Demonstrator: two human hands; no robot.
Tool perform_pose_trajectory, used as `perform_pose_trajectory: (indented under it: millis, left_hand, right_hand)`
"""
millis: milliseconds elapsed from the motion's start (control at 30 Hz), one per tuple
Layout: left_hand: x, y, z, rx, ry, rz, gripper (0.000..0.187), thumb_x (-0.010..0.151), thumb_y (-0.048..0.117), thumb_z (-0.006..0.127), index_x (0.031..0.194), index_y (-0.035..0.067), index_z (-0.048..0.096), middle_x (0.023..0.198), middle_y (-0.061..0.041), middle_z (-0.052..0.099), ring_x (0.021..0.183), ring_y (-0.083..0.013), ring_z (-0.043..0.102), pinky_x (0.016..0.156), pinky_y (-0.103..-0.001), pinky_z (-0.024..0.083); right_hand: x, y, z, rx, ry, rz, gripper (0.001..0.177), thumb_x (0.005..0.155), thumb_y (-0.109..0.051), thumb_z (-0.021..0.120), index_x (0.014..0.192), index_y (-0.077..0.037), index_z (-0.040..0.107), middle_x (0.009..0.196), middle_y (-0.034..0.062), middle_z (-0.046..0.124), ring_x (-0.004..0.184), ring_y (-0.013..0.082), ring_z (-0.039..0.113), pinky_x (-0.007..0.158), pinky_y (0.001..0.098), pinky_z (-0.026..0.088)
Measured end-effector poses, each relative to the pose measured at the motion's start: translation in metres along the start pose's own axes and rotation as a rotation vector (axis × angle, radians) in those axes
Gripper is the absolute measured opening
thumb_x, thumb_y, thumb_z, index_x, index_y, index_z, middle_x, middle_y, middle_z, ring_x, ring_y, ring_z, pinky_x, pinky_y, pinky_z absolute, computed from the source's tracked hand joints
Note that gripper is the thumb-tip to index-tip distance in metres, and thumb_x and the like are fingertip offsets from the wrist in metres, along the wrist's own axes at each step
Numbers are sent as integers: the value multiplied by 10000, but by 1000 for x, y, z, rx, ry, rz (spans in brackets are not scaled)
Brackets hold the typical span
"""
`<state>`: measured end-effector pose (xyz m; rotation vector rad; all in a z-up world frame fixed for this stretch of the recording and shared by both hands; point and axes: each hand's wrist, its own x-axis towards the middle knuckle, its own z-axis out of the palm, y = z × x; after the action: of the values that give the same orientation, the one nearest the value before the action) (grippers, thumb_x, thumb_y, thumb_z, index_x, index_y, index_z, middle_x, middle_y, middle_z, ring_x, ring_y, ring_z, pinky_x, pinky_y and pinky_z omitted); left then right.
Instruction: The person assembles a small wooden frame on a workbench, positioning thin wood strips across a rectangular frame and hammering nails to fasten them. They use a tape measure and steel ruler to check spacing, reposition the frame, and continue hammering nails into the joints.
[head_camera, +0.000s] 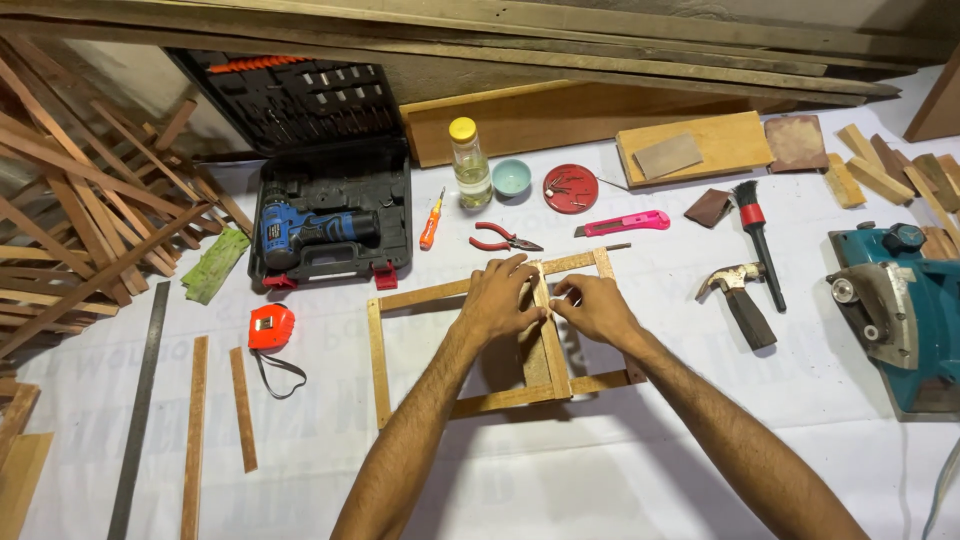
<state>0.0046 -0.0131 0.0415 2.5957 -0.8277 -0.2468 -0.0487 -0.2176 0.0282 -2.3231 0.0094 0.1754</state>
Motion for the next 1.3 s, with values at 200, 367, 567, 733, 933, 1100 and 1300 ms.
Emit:
perform_pose_trajectory:
  millis: [200, 367, 567, 733, 933, 1100, 1300]
  left_hand:
    - [25, 3, -22, -118, 185, 127, 419, 826, 350, 789, 1172, 128, 708, 1238, -65, 697, 1173, -300, 584, 998, -462, 466]
    - [71, 3, -24, -163, 227, 125, 289, 827, 301, 785, 1033, 101, 755, 1035, -95, 729, 1050, -309, 624, 922, -450, 499]
    - [133, -16, -6, -154, 189, 120, 277, 831, 284, 769, 1010, 74, 758, 983, -111, 742, 977, -318, 658, 870, -451, 530]
    - [180, -29, 8, -156, 139, 88, 270, 833, 264, 759, 1009, 58, 760, 982, -122, 750, 966, -327, 665, 883, -454, 529]
    - [208, -35, 23, -158, 155, 77, 237, 833, 226, 751, 987, 47, 765, 1002, -136, 751, 978, -350, 663, 881, -455, 544]
    - [210, -29, 20, -133, 110, 59, 212, 850, 211, 736, 963, 33, 757, 997, -143, 748, 977, -352, 661, 884, -462, 544]
    - [199, -19, 9, -343, 179, 42, 244, 860, 239, 735, 1025, 64, 776, 989, -126, 772, 859, -280, 761, 809, -421, 588]
  right_hand:
    - [27, -16, -40, -6, 77, -2, 260, 891, -259, 733, 1048, -56, 778, 855, 162, 790, 759, 247, 781, 720, 368, 621]
    - [82, 17, -64, -51, 133, -25, 246, 883, -267, 730, 1006, -65, 797, 799, 154, 779, 719, 255, 772, 687, 386, 605]
    - [153, 63, -70, -182, 155, 84, 266, 848, -289, 735, 994, -84, 822, 765, 200, 755, 698, 324, 752, 716, 431, 601]
    - [199, 86, -57, -217, 174, 85, 273, 819, -289, 755, 978, -74, 809, 776, 197, 758, 733, 354, 745, 735, 469, 595]
    - [217, 88, -46, -302, 147, 129, 234, 844, -275, 740, 869, -55, 816, 781, 230, 737, 737, 391, 732, 723, 496, 600]
    - [219, 88, -43, -208, 129, 154, 220, 837, -222, 745, 848, -7, 793, 758, 224, 740, 689, 353, 745, 684, 457, 599]
    - [198, 79, -61, 39, 152, 19, 222, 862, -206, 706, 961, -22, 781, 799, 162, 776, 707, 257, 767, 677, 384, 602]
